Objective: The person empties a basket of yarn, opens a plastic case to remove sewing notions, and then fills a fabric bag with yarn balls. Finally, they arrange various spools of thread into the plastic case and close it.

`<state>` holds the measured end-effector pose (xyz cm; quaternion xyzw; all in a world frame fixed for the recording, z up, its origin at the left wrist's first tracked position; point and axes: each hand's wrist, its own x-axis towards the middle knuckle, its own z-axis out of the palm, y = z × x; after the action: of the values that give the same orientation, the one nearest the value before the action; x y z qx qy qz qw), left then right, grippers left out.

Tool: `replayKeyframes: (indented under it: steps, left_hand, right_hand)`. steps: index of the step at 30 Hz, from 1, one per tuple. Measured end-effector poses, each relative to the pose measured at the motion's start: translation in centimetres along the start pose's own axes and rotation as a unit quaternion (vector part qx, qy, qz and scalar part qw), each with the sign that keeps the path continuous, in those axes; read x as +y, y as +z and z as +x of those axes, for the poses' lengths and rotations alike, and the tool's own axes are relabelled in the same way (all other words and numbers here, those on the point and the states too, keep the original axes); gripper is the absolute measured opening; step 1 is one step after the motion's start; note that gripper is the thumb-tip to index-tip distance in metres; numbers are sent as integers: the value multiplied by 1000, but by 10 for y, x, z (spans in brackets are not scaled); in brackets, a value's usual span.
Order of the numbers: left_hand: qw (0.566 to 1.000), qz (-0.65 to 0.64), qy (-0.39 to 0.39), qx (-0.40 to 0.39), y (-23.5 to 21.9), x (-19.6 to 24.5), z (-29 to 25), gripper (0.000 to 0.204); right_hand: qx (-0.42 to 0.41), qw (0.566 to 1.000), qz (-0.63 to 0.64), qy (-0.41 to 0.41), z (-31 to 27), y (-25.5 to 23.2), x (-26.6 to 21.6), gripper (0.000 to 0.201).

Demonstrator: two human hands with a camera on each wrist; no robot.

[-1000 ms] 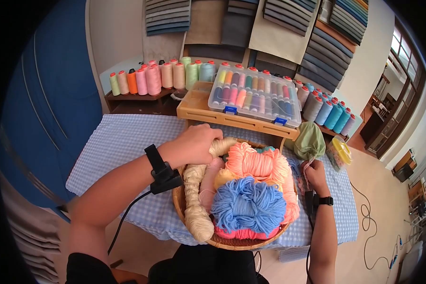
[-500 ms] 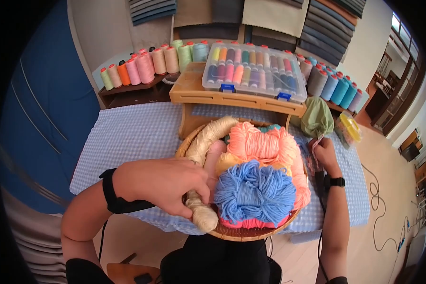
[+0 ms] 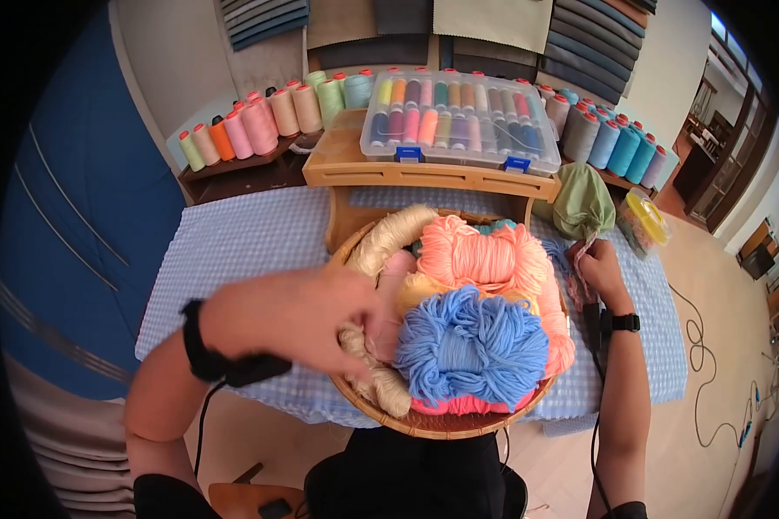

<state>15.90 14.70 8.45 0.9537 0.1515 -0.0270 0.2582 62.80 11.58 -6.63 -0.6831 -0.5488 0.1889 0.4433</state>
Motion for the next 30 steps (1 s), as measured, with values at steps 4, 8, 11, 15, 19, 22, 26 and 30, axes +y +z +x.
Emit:
replayKeyframes:
  steps: [4,8,11,15,19,22,26,30]
  left_hand:
    - [995,47,-29,82,-28,-37,23,44]
    - [982,112,-55,139,-11,-60,44,45]
    - [979,132,-42,150,-10,-68,47,44]
    - [978,147,-106,105,-9,-64,41,41]
    - [978,142,-129,80,-17,-60,37,28]
    - [980,142,-124,56,-20,-64,41,20]
    - [984,141,-83,68,-9,-80,46,16]
    - [983,130,-116,57,-12,-84,54,16]
  right_hand:
    - [-6,1000,-5,-6,2,-2,5,18]
    - [-9,999,-33,7,2,-3,5,18]
    - [-8,1000,-15,0,0,-2,2,22]
    - [-20,1000,-15,-3,-1,-3,1,22]
    - [-19,1000,-9,0,0,-4,7,20]
    - [-20,1000,-14,9,-1,-5,4,20]
    - [-10,1000,-13,11,0,-4,3,21]
    - [-11,999,-34,2,0,-5,2,21]
